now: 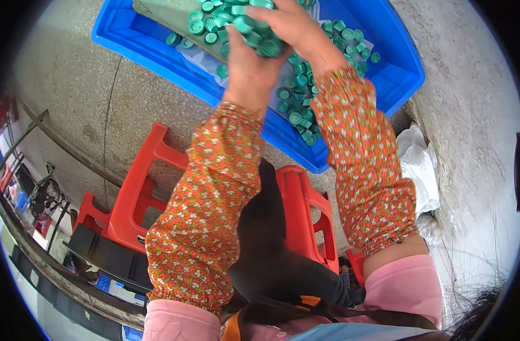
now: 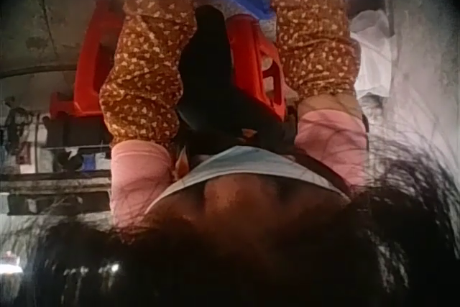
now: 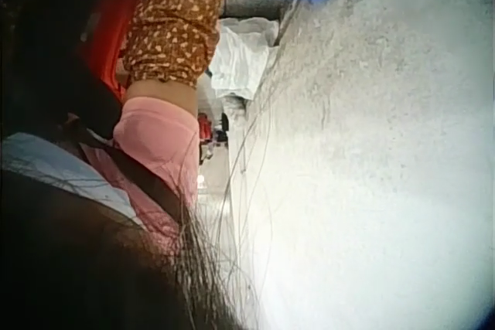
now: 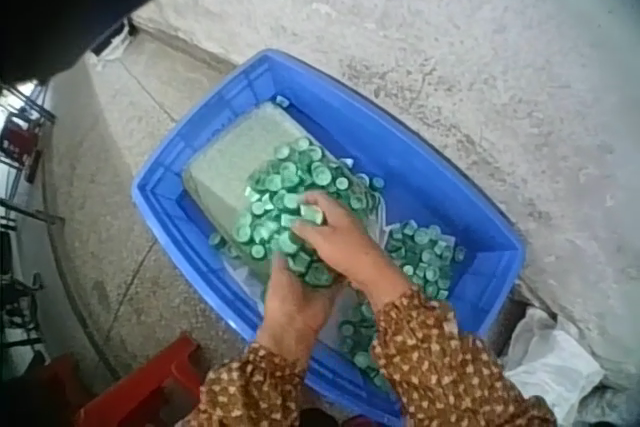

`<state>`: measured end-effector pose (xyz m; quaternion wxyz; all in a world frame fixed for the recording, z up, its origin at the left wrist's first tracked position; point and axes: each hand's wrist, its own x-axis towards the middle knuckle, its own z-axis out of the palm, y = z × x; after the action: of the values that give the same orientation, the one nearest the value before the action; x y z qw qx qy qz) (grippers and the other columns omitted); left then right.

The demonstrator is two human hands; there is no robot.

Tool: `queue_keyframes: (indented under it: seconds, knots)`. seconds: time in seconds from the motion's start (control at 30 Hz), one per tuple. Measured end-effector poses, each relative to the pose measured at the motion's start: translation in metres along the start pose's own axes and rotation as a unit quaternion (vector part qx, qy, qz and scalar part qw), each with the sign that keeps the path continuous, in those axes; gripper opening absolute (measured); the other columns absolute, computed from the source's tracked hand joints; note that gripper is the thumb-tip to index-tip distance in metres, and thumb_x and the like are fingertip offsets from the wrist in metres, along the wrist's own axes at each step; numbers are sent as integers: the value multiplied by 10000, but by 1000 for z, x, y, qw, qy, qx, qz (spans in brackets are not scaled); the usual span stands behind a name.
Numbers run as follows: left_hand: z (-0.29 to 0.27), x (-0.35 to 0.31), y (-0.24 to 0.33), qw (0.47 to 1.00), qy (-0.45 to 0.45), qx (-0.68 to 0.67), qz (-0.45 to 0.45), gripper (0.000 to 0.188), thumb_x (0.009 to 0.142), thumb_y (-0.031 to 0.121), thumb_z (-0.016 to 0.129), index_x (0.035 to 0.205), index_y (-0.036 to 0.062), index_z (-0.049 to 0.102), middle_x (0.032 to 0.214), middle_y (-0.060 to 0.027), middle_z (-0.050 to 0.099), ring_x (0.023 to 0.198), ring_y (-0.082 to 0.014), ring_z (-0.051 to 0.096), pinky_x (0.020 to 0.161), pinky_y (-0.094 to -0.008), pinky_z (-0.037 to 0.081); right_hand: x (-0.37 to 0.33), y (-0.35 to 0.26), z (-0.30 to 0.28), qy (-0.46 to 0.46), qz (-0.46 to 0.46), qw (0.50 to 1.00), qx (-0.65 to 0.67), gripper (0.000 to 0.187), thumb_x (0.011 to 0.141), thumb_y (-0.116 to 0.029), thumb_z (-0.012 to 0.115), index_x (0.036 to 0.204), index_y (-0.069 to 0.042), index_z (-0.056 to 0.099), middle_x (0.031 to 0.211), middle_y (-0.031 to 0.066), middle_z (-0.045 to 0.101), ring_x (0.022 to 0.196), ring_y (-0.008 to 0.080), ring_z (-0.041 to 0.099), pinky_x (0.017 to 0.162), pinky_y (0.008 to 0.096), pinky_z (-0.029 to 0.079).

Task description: The person sorts green and white bottle cap inserts by hand into plastic trays and plastic bags.

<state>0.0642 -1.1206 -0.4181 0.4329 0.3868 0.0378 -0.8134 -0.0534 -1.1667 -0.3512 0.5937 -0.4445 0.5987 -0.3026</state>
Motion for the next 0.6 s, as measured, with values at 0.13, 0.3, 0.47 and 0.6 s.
queue_keyframes:
  seconds: [0.13, 0.3, 0.47, 0.6]
  knots:
    - [13, -17, 14, 998, 13, -48, 25, 759, 1028, 623, 413, 1583, 137, 232, 1648, -140, 203, 1490, -412, 251, 1146, -707, 296, 30, 13, -15, 39, -93, 993, 67, 499, 1003, -253, 621, 1440, -44, 503, 1409, 156, 550, 1230, 252, 563, 1020, 370, 449]
    - [-6, -64, -48, 937, 272, 188, -115, 735, 995, 470, 587, 1553, 182, 205, 1563, -173, 262, 1335, -430, 398, 1037, -632, 414, -9, 129, -113, 152, -19, 944, -292, 396, 942, -382, 668, 1285, -186, 645, 1188, 121, 679, 1171, 278, 581, 945, 443, 476]
    - [-20, -61, -121, 837, 369, 378, -141, 701, 964, 445, 662, 1489, 177, 283, 1471, -220, 350, 1280, -425, 445, 997, -538, 451, -99, 180, -72, 181, 102, 880, -427, 534, 915, -479, 644, 1356, -183, 586, 1280, 218, 604, 1284, 386, 448, 1079, 586, 299]
    - [-36, -57, -145, 809, 368, 441, -126, 708, 977, 480, 636, 1501, 178, 267, 1475, -247, 330, 1266, -440, 451, 1020, -495, 448, -133, 195, -31, 247, 89, 874, -409, 548, 914, -449, 661, 1365, -153, 563, 1257, 248, 563, 1224, 409, 447, 1065, 546, 307]
